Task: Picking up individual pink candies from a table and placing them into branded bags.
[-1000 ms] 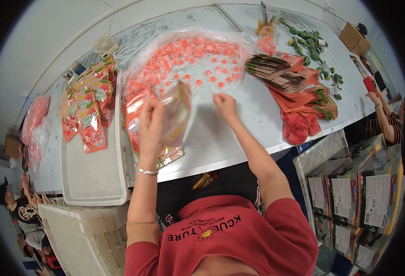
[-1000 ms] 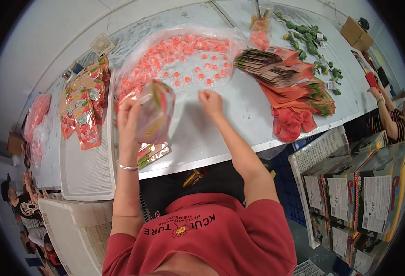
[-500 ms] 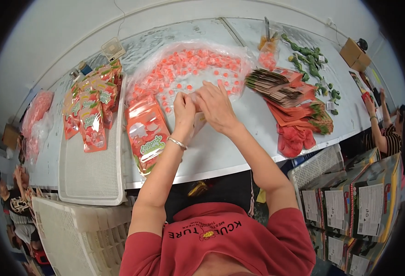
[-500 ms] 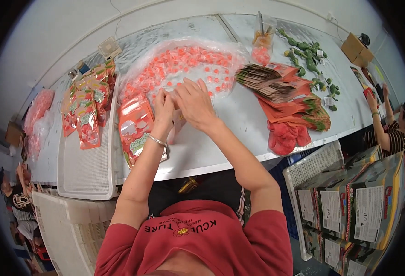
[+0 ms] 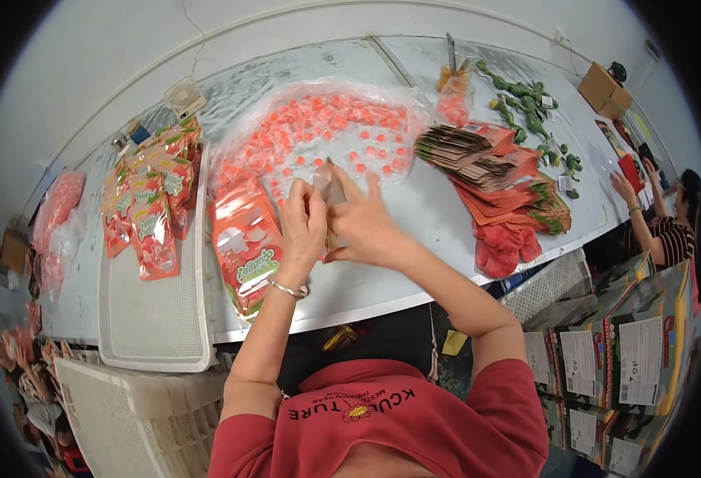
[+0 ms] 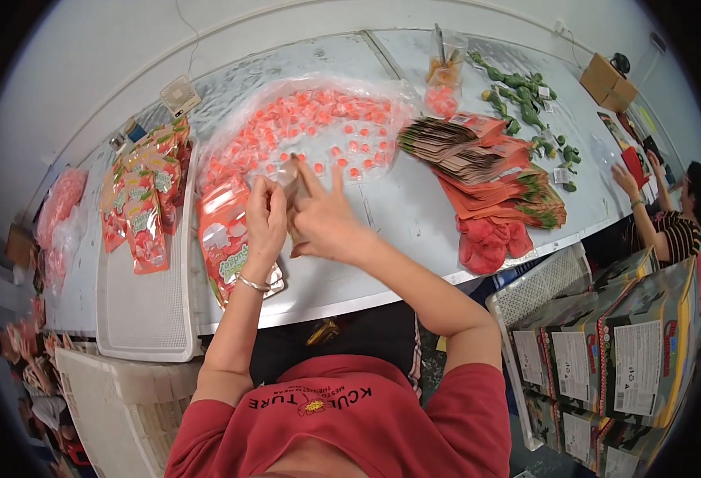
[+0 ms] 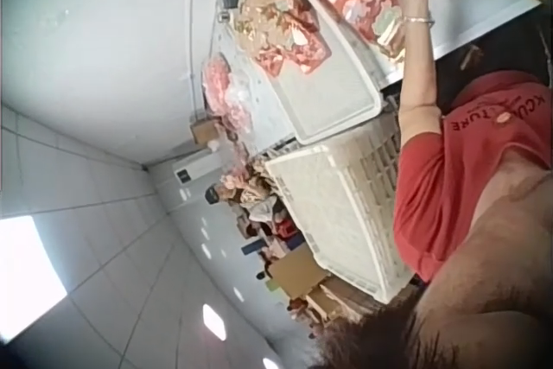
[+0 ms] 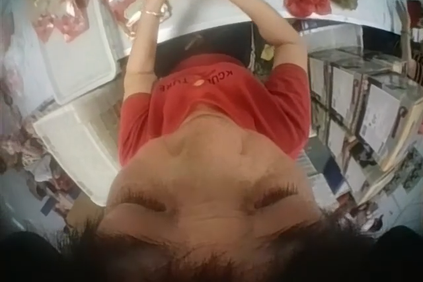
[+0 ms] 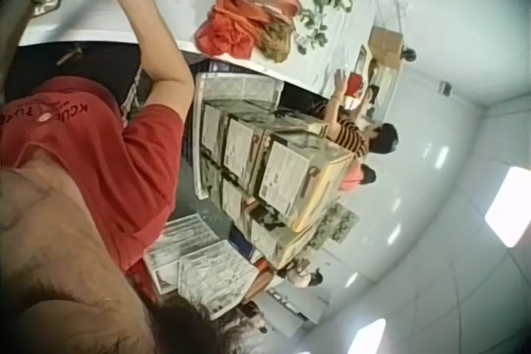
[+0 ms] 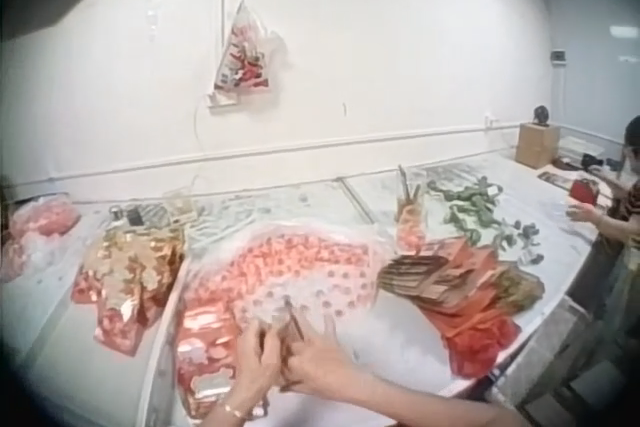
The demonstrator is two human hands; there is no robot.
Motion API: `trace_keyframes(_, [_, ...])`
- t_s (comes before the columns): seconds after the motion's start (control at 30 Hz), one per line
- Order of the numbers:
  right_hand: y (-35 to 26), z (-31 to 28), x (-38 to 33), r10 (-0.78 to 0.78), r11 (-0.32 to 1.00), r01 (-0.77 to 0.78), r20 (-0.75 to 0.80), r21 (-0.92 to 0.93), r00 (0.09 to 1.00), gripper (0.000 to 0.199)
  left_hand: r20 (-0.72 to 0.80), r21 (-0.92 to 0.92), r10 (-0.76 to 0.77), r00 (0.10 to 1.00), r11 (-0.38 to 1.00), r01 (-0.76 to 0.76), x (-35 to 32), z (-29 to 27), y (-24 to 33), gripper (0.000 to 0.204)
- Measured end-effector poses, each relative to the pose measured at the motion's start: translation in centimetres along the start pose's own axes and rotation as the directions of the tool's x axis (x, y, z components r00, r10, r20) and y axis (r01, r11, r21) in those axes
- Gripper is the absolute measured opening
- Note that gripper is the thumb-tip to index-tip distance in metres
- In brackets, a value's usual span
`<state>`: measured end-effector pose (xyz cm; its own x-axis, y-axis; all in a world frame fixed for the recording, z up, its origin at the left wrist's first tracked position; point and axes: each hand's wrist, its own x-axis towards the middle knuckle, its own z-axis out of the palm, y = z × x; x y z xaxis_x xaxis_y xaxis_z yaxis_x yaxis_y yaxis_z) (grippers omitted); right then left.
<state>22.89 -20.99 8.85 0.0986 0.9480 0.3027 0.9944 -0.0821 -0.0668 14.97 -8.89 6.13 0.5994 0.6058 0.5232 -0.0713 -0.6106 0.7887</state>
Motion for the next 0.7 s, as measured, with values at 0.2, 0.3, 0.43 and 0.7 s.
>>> trace_keyframes(0.2, [5.9,0.1,1.9,0.028,0.545,-0.215,0.239,0.81,0.971,0.047,-0.129,-0.012,-0.05,0.99,0.999,0.049,0.0,-4.6,-2.7,0.016])
trace_keyframes(0.3, [14.5,3.7,4.6,0.328,0.179,-0.122,0.058,0.976,0.943,0.053,-0.174,-0.246,-0.197,0.965,0.957,0.151,-0.7,-6.9,-0.9,0.018])
trace_keyframes(0.43, [19.7,15.4,6.3,0.582,0.724,-0.452,-0.111,0.52,0.806,0.047,-0.113,-0.377,-0.285,0.952,0.899,0.224,-2.3,-7.6,-0.3,0.017])
trace_keyframes(0.7, [8.2,17.7,1.2,0.56,0.828,-0.552,-0.094,0.099,0.823,0.024,-0.111,-0.494,-0.374,0.921,0.825,0.275,-3.6,-9.3,0.4,0.016])
